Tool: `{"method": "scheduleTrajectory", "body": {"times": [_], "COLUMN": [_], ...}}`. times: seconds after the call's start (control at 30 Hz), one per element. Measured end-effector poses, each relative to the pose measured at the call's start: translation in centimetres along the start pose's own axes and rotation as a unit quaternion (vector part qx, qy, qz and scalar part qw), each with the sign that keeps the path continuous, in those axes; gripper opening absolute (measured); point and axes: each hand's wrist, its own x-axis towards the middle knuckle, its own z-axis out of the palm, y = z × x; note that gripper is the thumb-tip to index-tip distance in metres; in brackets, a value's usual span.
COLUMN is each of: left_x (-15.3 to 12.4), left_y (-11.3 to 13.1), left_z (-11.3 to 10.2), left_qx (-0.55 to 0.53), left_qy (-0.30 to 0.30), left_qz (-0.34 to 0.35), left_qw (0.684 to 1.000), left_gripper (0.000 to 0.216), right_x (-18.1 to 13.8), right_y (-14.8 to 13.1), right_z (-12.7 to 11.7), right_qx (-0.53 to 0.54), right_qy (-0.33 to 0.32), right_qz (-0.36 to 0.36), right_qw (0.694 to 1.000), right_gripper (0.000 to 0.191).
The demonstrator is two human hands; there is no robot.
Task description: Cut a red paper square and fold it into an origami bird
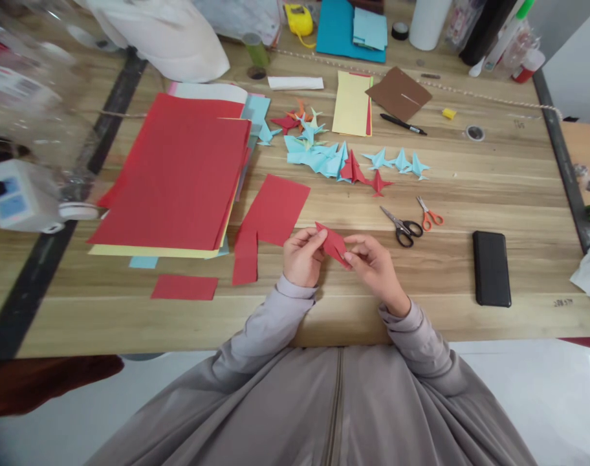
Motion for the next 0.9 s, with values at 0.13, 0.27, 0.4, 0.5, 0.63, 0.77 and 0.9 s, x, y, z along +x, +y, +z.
{"method": "scheduleTrajectory", "body": {"times": [0.13, 0.27, 0.4, 0.5, 0.63, 0.77, 0.9], "left_x": [0.0, 0.0, 0.0, 0.0, -0.1, -0.3, -0.4], "left_y": [0.2, 0.1, -0.5, -0.9, -0.8, -0.3, -0.1], "left_z": [-0.1, -0.3, -0.4, -0.5, -0.5, -0.4, -0.4], "left_qx": [-0.026, -0.017, 0.028, 0.074, 0.053, 0.002, -0.002], "left_qy": [-0.009, -0.032, -0.055, -0.045, -0.053, -0.094, -0.129], "left_qz": [-0.046, -0.031, 0.025, 0.051, 0.041, -0.002, -0.012], "left_qw": [0.999, 0.999, 0.998, 0.995, 0.996, 0.996, 0.992], "left_gripper": [0.03, 0.043, 0.044, 0.025, 0.026, 0.033, 0.041], "right_x": [-0.2, -0.4, -0.5, -0.6, -0.6, -0.6, -0.4], "right_y": [-0.3, -0.5, -0.5, -0.2, 0.0, -0.3, -0.7], "right_z": [0.0, -0.1, -0.5, -0.6, -0.4, -0.3, -0.3], "right_qx": [-0.005, -0.013, -0.028, -0.059, -0.113, -0.133, -0.127], "right_qy": [-0.006, -0.006, -0.005, 0.002, 0.018, 0.033, 0.04], "right_qz": [-0.008, 0.004, -0.013, -0.032, -0.064, -0.097, -0.112], "right_qw": [1.0, 1.0, 1.0, 0.998, 0.991, 0.986, 0.985], "right_gripper": [0.016, 0.017, 0.016, 0.017, 0.018, 0.017, 0.015]}}
